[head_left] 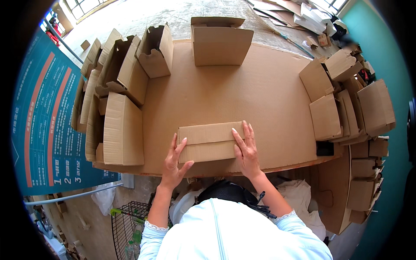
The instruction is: The person picks up plastic bottles from a shopping cart and places them into cardboard boxes on a table, then folds and closes the top flaps of the boxes.
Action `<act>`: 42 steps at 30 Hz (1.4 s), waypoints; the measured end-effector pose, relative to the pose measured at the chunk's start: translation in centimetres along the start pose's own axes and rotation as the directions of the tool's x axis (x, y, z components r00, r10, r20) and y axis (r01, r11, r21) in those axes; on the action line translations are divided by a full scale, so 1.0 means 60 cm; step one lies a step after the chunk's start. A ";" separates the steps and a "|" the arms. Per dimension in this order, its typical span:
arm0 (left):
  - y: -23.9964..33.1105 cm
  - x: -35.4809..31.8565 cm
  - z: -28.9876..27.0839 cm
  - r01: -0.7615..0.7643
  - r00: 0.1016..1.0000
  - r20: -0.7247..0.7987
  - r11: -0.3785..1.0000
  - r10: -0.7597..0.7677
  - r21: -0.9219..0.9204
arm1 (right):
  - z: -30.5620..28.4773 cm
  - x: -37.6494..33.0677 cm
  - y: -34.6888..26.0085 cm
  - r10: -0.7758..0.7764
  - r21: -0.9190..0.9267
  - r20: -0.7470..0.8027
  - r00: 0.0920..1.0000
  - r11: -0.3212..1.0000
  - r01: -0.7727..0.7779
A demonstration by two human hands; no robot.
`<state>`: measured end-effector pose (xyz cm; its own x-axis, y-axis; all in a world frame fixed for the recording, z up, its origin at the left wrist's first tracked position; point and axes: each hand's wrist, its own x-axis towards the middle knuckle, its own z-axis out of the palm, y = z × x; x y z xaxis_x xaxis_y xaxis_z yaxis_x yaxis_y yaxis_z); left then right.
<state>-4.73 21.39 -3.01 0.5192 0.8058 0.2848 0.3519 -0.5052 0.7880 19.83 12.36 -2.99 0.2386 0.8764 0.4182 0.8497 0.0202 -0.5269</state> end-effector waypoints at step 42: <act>-0.179 0.479 0.132 0.000 0.999 -0.038 0.956 0.011 0.292 | 0.128 0.421 0.312 0.096 0.167 -0.069 0.993 0.982 -0.084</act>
<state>12.62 47.54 -7.63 0.4930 0.8112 0.3144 0.5641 -0.5732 0.5943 38.13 38.59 -7.95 0.3513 0.8388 0.4158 0.7362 0.0269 -0.6762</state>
